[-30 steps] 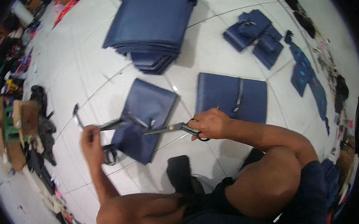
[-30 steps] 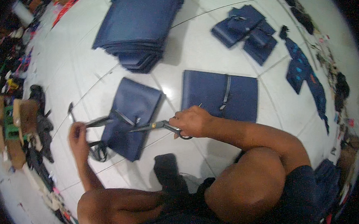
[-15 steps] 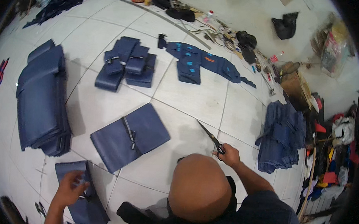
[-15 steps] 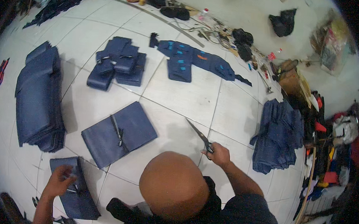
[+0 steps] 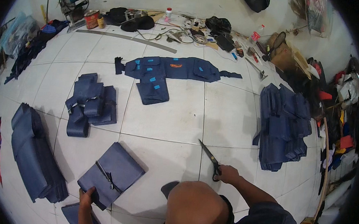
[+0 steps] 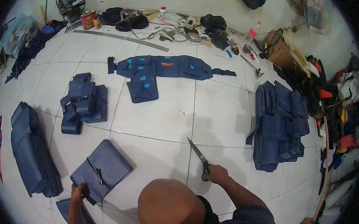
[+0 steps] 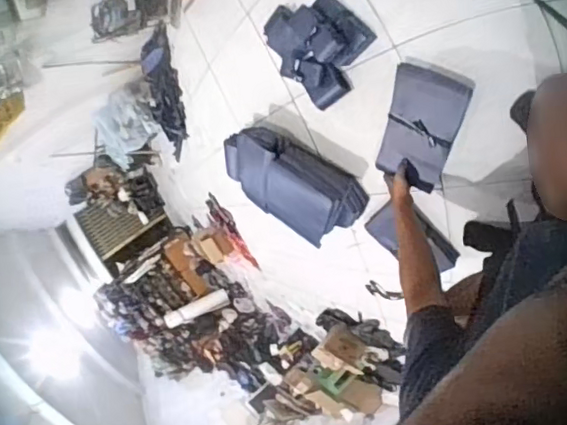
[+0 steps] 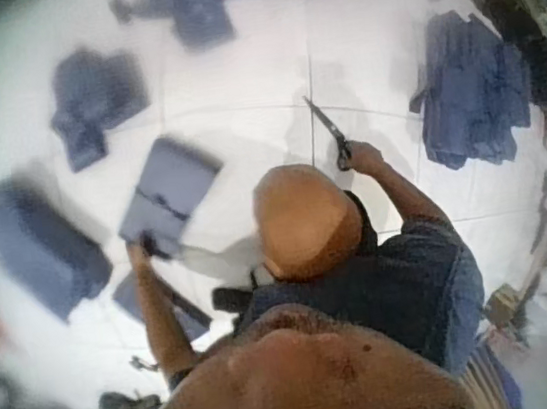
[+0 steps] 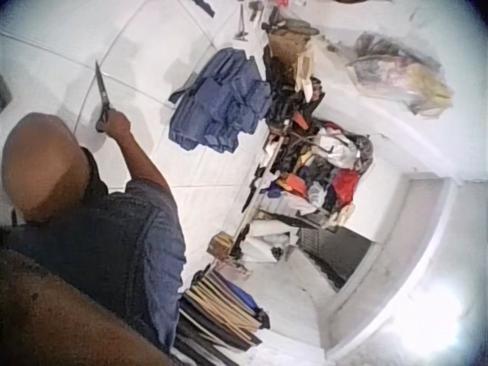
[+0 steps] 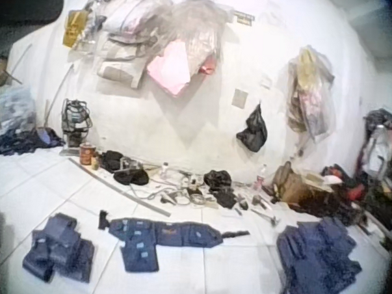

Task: The person organizes and bundles stacks of blue fabric pieces by hand on the floor, using shears to cut black binding tape, tying the tape around the stacks, and labeling the bundles with a pencil.

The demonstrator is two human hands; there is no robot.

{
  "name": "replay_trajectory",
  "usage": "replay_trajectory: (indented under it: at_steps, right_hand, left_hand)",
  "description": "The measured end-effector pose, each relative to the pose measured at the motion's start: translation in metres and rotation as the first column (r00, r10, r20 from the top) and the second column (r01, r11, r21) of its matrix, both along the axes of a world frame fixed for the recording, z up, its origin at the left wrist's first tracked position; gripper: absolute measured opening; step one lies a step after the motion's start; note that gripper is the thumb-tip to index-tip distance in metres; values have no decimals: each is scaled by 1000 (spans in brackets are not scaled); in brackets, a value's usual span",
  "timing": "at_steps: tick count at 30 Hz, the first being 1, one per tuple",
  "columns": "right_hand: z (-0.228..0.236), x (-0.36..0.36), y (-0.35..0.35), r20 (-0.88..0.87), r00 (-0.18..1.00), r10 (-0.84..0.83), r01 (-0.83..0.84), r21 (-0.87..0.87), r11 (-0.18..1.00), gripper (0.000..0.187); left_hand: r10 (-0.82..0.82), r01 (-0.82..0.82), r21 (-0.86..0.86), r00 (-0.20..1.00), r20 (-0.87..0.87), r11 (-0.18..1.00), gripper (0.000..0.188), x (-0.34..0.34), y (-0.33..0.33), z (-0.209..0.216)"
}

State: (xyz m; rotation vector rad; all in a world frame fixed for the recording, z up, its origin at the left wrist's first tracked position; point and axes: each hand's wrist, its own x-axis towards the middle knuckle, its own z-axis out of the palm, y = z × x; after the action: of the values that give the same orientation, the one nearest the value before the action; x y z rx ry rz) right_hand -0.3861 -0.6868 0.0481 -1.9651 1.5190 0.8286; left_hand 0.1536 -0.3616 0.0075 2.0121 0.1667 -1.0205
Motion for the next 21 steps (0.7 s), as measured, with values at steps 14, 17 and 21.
replay_trajectory:
  at_steps: [14,17,21]
  right_hand:
    - [-3,230,-41,985,128,-115,130,98,987,41]
    - [-29,268,-45,988,28,-150,155,144,977,32]
    - [-36,305,-50,977,104,-188,91,179,980,26]
  left_hand:
    - [46,-57,-256,998,-47,965,77,-82,-119,-16]
    - [159,-172,-241,984,-74,955,68,-105,-150,-10]
    - [209,-192,-236,977,45,953,63,-113,-140,-5]
